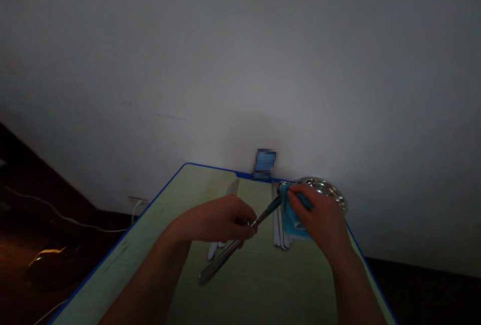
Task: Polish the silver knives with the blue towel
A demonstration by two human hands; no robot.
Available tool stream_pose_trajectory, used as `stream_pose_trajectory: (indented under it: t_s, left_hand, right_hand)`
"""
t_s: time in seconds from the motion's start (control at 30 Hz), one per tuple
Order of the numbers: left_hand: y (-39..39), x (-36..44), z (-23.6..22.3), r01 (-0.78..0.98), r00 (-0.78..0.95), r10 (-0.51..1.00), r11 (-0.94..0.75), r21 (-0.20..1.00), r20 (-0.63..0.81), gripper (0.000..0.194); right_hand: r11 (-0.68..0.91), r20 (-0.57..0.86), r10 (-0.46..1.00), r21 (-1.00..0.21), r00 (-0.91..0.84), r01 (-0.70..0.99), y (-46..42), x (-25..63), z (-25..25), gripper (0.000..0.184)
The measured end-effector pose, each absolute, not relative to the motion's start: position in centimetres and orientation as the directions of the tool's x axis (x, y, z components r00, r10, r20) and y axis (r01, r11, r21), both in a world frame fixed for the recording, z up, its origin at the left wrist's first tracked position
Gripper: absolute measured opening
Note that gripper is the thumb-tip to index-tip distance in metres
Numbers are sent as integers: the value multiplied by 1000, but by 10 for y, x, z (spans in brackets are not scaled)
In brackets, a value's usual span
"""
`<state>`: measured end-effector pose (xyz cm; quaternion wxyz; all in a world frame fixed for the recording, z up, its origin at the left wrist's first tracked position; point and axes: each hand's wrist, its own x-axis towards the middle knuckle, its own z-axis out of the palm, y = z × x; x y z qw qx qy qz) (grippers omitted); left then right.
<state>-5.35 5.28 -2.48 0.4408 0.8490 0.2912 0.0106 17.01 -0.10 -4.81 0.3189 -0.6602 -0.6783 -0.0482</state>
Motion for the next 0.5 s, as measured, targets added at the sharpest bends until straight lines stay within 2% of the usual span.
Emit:
stream_pose_trajectory:
  t_s: [0.2,0.4,0.5]
  left_hand:
    - [54,-57,-26,486,820,512,-388,783,-255,25]
    - [60,-62,-29,451,797,548,-258,855,-255,25]
    - [62,-61,-30,400,792,566,-195,896,-230,26]
  right_hand:
    - [104,536,838,-345,105,933,0,173,-46,20]
    - [33,479,848,-475,226,879,-2,175,-42,28]
    - [52,458,856,-539,241,841,-2,174,-44,34]
